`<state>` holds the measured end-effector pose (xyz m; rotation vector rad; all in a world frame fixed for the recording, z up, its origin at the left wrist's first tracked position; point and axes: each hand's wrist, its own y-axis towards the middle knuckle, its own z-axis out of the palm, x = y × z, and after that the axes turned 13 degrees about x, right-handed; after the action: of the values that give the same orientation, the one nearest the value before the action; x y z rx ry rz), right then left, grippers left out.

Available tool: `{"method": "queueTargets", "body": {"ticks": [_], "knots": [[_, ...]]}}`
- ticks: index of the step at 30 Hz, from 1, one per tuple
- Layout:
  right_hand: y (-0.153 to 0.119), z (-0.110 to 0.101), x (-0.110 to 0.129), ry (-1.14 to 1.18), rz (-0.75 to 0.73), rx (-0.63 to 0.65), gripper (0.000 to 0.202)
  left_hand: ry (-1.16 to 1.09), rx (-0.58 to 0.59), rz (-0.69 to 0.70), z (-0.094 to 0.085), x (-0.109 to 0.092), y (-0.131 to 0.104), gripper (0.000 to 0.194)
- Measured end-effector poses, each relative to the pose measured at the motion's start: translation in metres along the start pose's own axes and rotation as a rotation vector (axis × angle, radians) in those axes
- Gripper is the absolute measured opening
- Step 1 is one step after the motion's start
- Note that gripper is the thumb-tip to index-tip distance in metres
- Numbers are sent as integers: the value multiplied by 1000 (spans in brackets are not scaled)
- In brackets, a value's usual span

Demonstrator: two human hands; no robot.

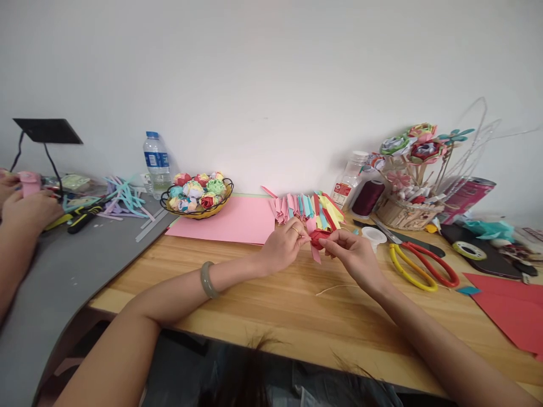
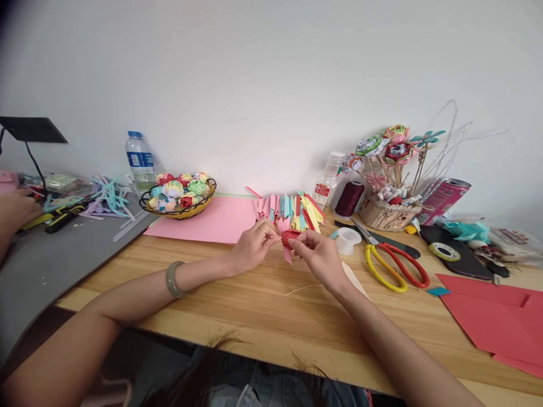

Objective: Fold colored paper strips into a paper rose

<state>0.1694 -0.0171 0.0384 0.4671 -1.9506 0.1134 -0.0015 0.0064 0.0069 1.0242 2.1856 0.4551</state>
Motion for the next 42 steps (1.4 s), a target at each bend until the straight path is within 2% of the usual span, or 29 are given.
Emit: {"method": "queueTargets", "body": {"ticks": [7, 11, 15, 17, 19, 21, 23, 25, 28, 30, 33, 36, 42], "knots": [[0, -2, 2, 22, 18, 9, 37, -90, 44, -16, -4, -1, 3, 14], [0, -4, -2, 70, -1, 13, 33, -151, 27, -12, -6, -1, 5, 16], [4, -9, -9, 185, -35, -5, 28, -330, -4, 11, -9, -1, 5, 13], [6, -11, -12, 275, -29, 5, 28, -417, -13, -21, -8, -1, 4, 19], [8, -10, -13, 345, 8, 49, 27, -526, 25, -73, -6, -2, 3, 31], [7, -9, -11, 335, 43, 118, 27, -664, 98, -115, -4, -2, 4, 33], [5, -7, -8, 233, 41, 127, 31, -812, 170, -162, -3, -3, 5, 34], [2, -6, -4, 71, -17, 24, 32, -962, 215, -238, -3, -4, 6, 39], [0, -8, -1, -237, -229, -112, 16, -1152, 205, -339, -3, -4, 7, 43], [0, -9, -2, -435, -374, -74, 15, -1235, 162, -386, -2, -4, 8, 41], [1, -7, -9, -610, -502, -22, 20, -1261, 152, -469, 1, -5, 8, 39], [2, -1, -17, -733, -574, -81, 19, -1220, 175, -512, 5, -7, 7, 42], [-1, 7, -18, -1001, -709, -155, 22, -1138, 179, -490, 8, -12, 8, 44]]}}
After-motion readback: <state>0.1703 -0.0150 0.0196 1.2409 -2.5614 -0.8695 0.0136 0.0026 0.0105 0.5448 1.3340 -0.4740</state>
